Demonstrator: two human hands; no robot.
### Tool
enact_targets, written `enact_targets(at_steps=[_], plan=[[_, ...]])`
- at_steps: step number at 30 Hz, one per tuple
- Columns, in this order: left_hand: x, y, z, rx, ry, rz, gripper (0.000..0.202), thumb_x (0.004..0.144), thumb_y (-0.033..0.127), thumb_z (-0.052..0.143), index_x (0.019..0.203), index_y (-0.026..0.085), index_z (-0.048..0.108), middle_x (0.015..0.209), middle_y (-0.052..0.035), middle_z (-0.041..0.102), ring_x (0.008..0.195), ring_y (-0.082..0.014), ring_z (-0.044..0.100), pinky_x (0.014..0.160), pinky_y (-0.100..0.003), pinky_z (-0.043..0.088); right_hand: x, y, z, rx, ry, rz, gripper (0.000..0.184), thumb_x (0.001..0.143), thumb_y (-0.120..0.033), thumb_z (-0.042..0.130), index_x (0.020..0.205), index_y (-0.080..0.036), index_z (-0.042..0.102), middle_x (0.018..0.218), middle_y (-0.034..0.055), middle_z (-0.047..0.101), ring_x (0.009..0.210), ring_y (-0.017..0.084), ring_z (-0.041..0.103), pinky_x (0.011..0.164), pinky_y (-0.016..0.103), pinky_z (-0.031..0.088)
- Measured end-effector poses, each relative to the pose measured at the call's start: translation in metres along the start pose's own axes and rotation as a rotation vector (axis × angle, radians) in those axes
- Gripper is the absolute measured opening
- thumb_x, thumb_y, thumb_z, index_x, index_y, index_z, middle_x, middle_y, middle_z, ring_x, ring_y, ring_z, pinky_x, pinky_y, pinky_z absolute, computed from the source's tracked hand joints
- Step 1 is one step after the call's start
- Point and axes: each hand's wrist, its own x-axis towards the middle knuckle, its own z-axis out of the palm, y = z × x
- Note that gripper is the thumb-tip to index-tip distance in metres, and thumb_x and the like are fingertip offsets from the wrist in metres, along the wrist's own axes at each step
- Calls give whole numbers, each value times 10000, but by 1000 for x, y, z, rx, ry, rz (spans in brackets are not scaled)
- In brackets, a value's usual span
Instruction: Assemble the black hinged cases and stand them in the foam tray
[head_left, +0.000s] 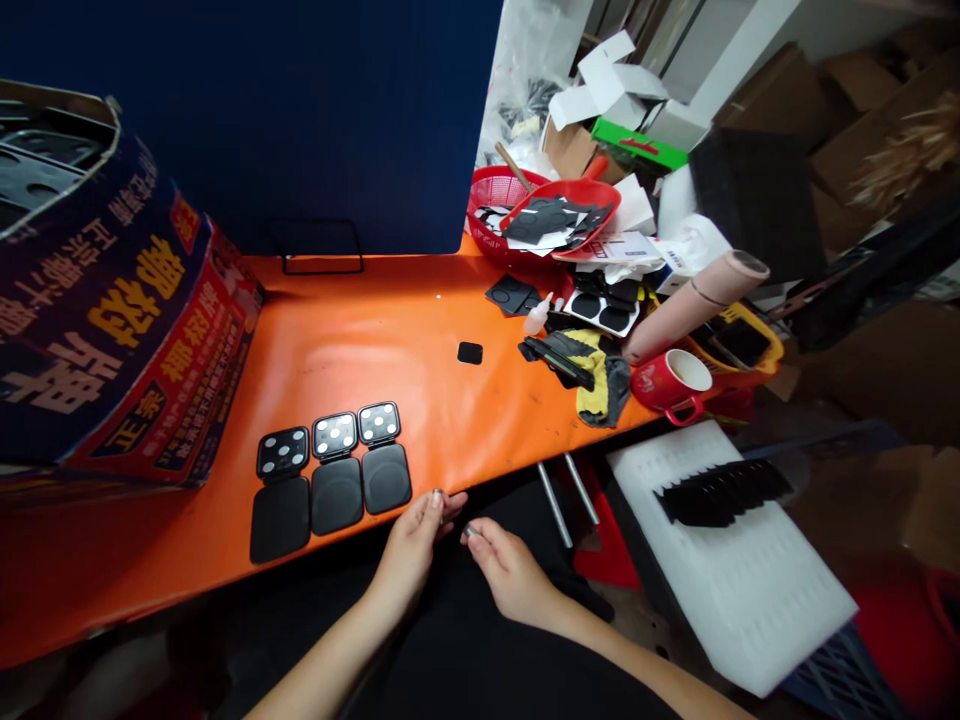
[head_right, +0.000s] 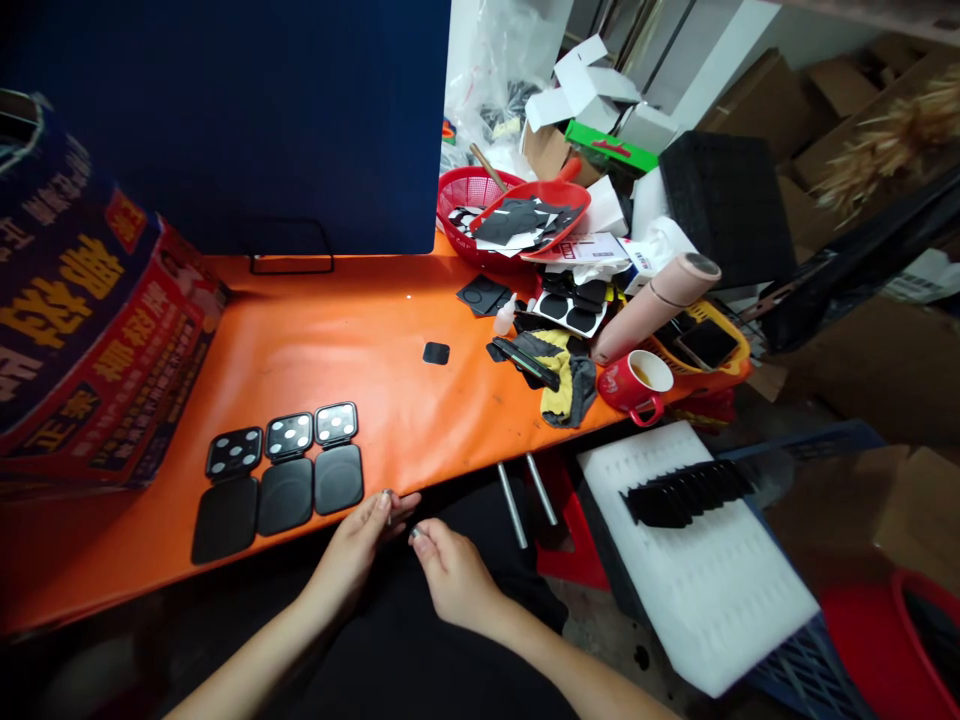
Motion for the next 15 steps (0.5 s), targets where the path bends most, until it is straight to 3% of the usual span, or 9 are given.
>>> enact_targets(at_steps=[5,10,13,15], plan=[[-2,0,6,-105,-9,-35,401,725,556,618,817,168,581,1027,-148,691,1046,-289,600,871,-391,443,4,0,6,8,-36,0,263,942,-347,331,903,-181,531,788,25,579,687,136,516,632,251,372],[-2,-4,8,-85,-15,54,364,754,528,602,802,168,583,990,-122,701,1006,-272,615,857,-376,459,7,-2,13,36,21,21,265,939,-366,343,898,-185,532,781,21,562,703,138,515,631,256,364],[-2,-1,6,1,-1,98,338,782,487,587,864,161,618,1008,-110,697,972,-254,625,849,-356,466,8,-4,15,174,32,78,311,924,-443,360,837,-182,507,682,-12,490,583,102,440,542,230,332],[-3,1,3,78,9,135,334,790,467,581,887,153,642,1007,-106,697,954,-249,630,854,-346,466,9,-7,13,328,-31,148,359,900,-519,367,878,-184,495,640,-37,451,483,76,373,461,211,287]])
